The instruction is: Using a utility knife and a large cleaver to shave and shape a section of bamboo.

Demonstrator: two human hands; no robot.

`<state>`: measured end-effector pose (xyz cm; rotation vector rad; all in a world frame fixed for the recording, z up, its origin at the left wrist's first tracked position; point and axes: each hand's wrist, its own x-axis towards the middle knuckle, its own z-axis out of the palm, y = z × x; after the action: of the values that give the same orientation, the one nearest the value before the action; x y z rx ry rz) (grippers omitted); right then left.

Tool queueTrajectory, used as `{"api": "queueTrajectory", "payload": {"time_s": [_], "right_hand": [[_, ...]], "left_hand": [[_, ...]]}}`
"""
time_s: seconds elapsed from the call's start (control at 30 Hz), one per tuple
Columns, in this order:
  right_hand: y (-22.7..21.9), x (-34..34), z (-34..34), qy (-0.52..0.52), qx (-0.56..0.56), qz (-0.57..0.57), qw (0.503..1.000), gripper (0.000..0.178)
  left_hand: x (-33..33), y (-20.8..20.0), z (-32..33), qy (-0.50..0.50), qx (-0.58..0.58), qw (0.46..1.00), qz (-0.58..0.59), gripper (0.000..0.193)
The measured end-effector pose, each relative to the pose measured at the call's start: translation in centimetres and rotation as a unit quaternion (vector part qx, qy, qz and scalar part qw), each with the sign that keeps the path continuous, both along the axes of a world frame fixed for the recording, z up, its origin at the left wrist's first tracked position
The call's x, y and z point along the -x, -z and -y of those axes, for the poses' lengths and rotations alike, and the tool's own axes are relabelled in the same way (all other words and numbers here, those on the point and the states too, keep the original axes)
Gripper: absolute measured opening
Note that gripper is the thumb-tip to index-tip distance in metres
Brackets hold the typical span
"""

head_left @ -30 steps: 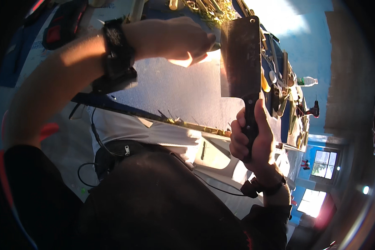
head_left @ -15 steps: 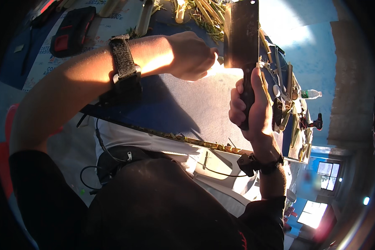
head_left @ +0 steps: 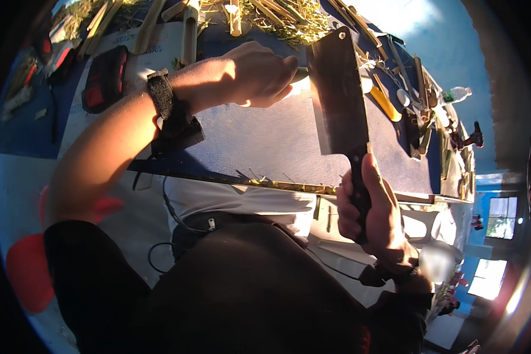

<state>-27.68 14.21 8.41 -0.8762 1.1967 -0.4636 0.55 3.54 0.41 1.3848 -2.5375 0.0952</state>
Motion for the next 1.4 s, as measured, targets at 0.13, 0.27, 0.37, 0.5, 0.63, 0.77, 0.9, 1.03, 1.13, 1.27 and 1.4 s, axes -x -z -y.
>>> {"api": "queueTrajectory", "payload": {"time_s": [0.13, 0.27, 0.37, 0.5, 0.63, 0.77, 0.9, 1.03, 1.13, 1.27, 1.4], "right_hand": [[-2.2, 0.8, -1.8, 0.007, -0.043, 0.007, 0.999, 0.058], [-2.3, 0.7, -2.2, -0.024, -0.014, -0.057, 0.998, 0.058], [-1.8, 0.8, -1.2, -0.073, 0.03, -0.08, 0.994, 0.057], [-0.4, -0.1, 1.0, -0.069, 0.054, -0.063, 0.994, 0.055], [1.0, -1.9, 3.1, -0.075, 0.105, -0.063, 0.99, 0.058], [1.2, -2.7, 5.2, -0.077, 0.112, -0.057, 0.989, 0.061], [1.4, -4.0, 7.4, -0.08, 0.125, -0.046, 0.988, 0.054], [1.5, -5.4, 9.3, -0.077, 0.136, -0.037, 0.987, 0.055], [1.1, -5.6, 10.0, -0.087, 0.114, -0.032, 0.989, 0.056], [0.8, -4.9, 9.1, -0.079, 0.109, -0.028, 0.99, 0.057], [1.1, -3.5, 7.4, -0.06, 0.088, -0.019, 0.994, 0.056]], "left_hand": [[-0.2, -0.4, 0.1, 0.017, -0.007, 0.999, 0.027, 0.031], [-0.3, -0.6, 0.2, 0.025, -0.023, 0.999, 0.019, 0.031], [-0.2, -0.8, 0.1, 0.019, -0.05, 0.998, 0.02, 0.032], [0.1, -1.1, 0.0, 0.01, -0.074, 0.997, 0.012, 0.032], [0.1, -1.2, 0.1, 0.012, -0.078, 0.997, 0.0, 0.031], [-0.1, -1.1, 0.2, 0.025, -0.08, 0.996, -0.01, 0.03], [-0.2, -1.2, 0.0, 0.022, -0.065, 0.997, 0.019, 0.033], [-0.1, -1.4, -0.1, 0.027, -0.052, 0.998, 0.03, 0.038], [0.0, -1.8, 0.1, 0.014, -0.076, 0.995, 0.056, 0.049], [0.1, -1.5, -0.1, 0.023, -0.05, 0.997, 0.047, 0.038], [0.2, -0.7, 0.0, -0.002, -0.009, 0.999, 0.041, 0.022]]}}
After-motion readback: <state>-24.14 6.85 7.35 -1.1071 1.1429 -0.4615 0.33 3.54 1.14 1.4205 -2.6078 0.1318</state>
